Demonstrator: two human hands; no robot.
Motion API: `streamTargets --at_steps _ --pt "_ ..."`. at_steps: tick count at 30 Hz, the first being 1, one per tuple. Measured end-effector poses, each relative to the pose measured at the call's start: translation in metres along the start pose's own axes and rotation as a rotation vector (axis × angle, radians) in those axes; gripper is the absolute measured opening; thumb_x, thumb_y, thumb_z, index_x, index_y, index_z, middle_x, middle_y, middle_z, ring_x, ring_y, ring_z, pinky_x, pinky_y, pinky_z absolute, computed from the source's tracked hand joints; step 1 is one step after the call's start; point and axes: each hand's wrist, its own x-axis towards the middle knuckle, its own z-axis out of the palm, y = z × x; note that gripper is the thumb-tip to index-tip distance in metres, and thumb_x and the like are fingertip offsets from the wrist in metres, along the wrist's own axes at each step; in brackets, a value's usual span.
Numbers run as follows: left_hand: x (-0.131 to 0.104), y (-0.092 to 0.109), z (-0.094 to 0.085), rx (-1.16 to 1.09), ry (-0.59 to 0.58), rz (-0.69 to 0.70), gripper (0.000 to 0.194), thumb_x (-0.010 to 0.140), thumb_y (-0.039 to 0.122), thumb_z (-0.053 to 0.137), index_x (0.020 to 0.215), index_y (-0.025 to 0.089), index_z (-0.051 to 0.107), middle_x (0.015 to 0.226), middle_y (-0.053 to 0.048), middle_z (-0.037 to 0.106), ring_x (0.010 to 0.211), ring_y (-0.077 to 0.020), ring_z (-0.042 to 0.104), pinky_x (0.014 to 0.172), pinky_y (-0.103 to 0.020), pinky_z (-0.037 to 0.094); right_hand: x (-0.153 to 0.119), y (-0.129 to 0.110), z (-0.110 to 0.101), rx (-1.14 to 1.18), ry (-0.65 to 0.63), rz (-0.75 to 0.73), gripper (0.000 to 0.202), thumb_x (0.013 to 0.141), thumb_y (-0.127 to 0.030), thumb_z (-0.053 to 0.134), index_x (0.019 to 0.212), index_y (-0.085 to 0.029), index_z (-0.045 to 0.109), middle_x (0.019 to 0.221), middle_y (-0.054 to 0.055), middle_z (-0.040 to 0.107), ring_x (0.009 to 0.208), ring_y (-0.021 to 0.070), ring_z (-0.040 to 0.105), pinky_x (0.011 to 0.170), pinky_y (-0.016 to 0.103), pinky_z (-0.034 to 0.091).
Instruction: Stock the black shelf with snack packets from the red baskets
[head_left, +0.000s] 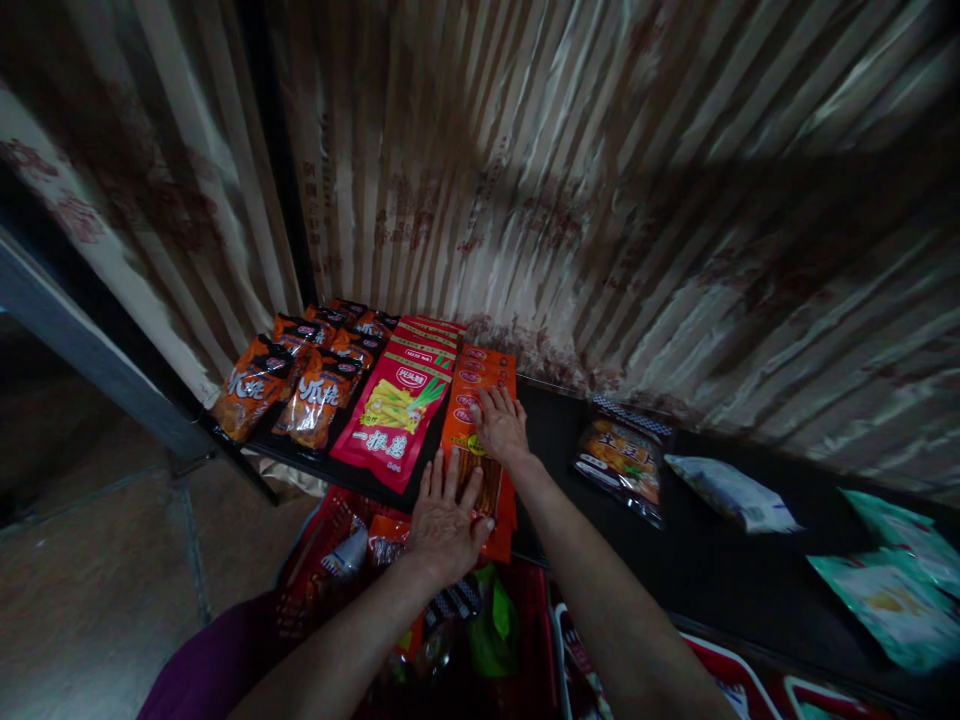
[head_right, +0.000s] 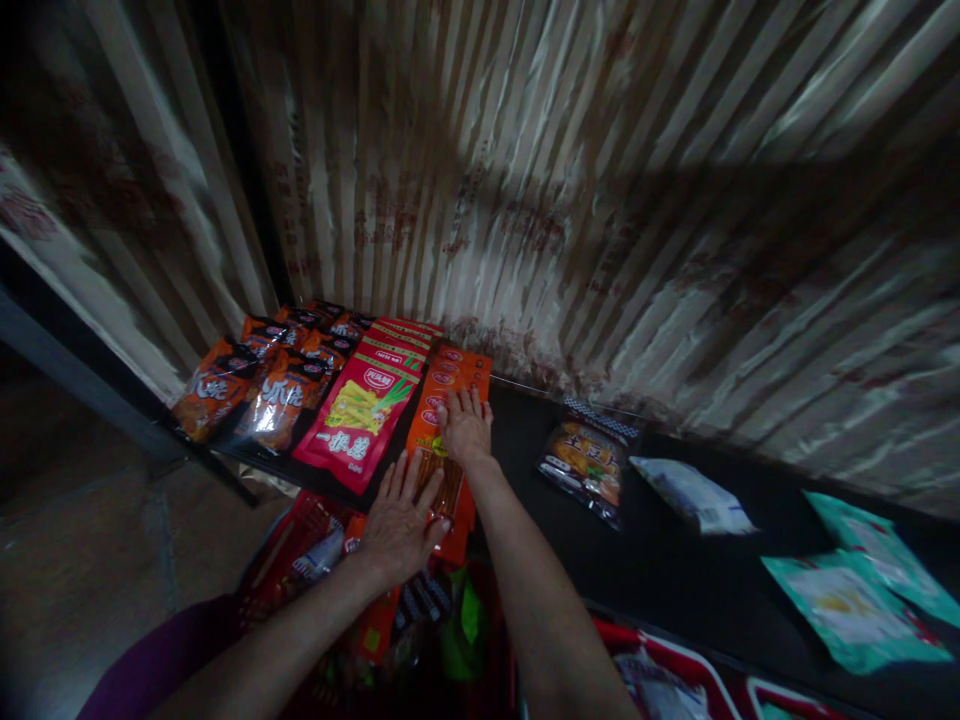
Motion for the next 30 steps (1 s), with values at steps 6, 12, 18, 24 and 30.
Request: streamTargets --at_steps 6,12,18,24,30 --pt "-0.001 -0.003 0.007 -0.004 0.021 0.023 0.064 0.085 0.048 0.041 0.142 0.025 0.026 0.153 -0.013 0.009 0.139 -0.0357 0.006 0.108 -0.056 0.018 0.031 -0.002 0.004 -0.015 -0.051 0.036 0.054 0.092 -0.044 0.023 0.14 -0.023 0.032 0.145 0.006 0.037 0.136 0.0269 0.022 0.107 0.047 0.012" --pt "-0.001 -0.005 0.011 0.002 0.047 0.036 0.064 0.086 0.051 0.038 0.143 0.025 0.025 0.153 -0.013 0.008 0.138 -0.0359 0.006 0.108 -0.055 0.02 0.037 -0.006 0.006 -0.033 0.036 0.029 0.05 0.09 -0.045 0.029 0.135 -0.025 0.04 0.128 0.011 0.052 0.117 0.0274 0.043 0.1 0.045 0.021" --pt "-0.001 -0.004 0.01 -0.021 0.055 0.04 0.064 0.086 0.05 0.039 0.143 0.025 0.024 0.152 -0.013 0.009 0.139 -0.0352 0.005 0.109 -0.056 0.02 0.04 -0.007 0.005 -0.063 0.122 0.046 0.048 0.088 -0.049 0.034 0.117 -0.018 0.058 0.117 0.016 0.055 0.11 0.0303 0.045 0.09 0.042 0.031" --pt "0.0 -0.005 0.01 -0.023 0.055 0.028 0.062 0.087 0.052 0.034 0.143 0.025 0.026 0.152 -0.013 0.014 0.138 -0.035 0.008 0.109 -0.055 0.021 0.047 -0.004 0.007 -0.029 0.145 0.063 0.045 0.086 -0.05 0.038 0.107 -0.021 0.064 0.117 0.014 0.056 0.115 0.0301 0.041 0.091 0.042 0.034" --pt "-0.001 -0.004 0.01 -0.009 0.056 0.031 0.062 0.087 0.051 0.034 0.143 0.026 0.024 0.152 -0.012 0.011 0.139 -0.0349 0.008 0.109 -0.055 0.021 0.057 0.005 0.012 0.048 0.144 -0.002 0.048 0.087 -0.052 0.037 0.102 -0.017 0.067 0.118 0.011 0.057 0.117 0.0259 0.041 0.099 0.038 0.031"
